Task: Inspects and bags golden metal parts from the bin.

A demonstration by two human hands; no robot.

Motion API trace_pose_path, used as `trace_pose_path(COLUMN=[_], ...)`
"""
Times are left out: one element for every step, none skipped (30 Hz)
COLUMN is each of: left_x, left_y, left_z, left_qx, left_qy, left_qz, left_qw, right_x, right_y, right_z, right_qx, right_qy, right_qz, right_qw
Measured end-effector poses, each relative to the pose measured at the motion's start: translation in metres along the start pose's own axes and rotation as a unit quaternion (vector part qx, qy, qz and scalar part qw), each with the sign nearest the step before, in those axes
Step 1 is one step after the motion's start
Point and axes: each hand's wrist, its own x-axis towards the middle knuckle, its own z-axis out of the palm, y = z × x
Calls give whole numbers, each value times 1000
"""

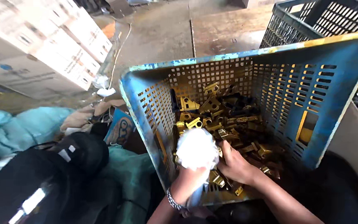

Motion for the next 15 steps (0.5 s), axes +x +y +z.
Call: trace_pose_path(left_x=[-2, -2, -1, 1, 3, 5, 7, 4, -1, -6, -7, -7, -6, -3, 0], left_y=[-5, -11, -17, -23, -29, -31, -29, -23, -14, -7, -4, -5, -11, -15, -13], left_z=[2, 3, 2, 1, 1, 1, 2, 3, 5, 7, 8, 5, 1, -5, -12], left_qx=[61, 118, 161, 179, 171, 146, 127, 119, 110, 88, 57, 30, 1, -45, -99], left_qy=[-6, 0, 18, 48, 87, 118, 119, 81, 11, -55, -92, -92, -57, -18, 10], left_qz=[54, 97, 122, 123, 107, 84, 71, 71, 80, 97, 108, 107, 98, 70, 21], left_qw=[997, 988, 979, 975, 976, 979, 982, 987, 991, 990, 988, 990, 994, 996, 995], right_x=[5, 8, 10, 9, 6, 3, 2, 3, 3, 2, 1, -2, -11, -25, -41], right_y=[2, 2, 2, 4, 4, 4, 3, 5, 9, 13, 17, 20, 25, 35, 49], right_z=[-1, -4, -8, -11, -14, -14, -12, -7, 0, 3, 0, -9, -23, -42, -62], right_qx=[50, 125, 219, 311, 378, 413, 416, 392, 363, 343, 327, 317, 305, 303, 323], right_qy=[-7, -22, -56, -85, -97, -76, -26, 29, 78, 107, 124, 136, 145, 161, 185], right_qz=[25, 49, 81, 108, 125, 131, 132, 124, 110, 100, 98, 96, 84, 52, 4], right_qw=[998, 991, 971, 940, 912, 898, 900, 911, 922, 928, 932, 934, 937, 938, 928])
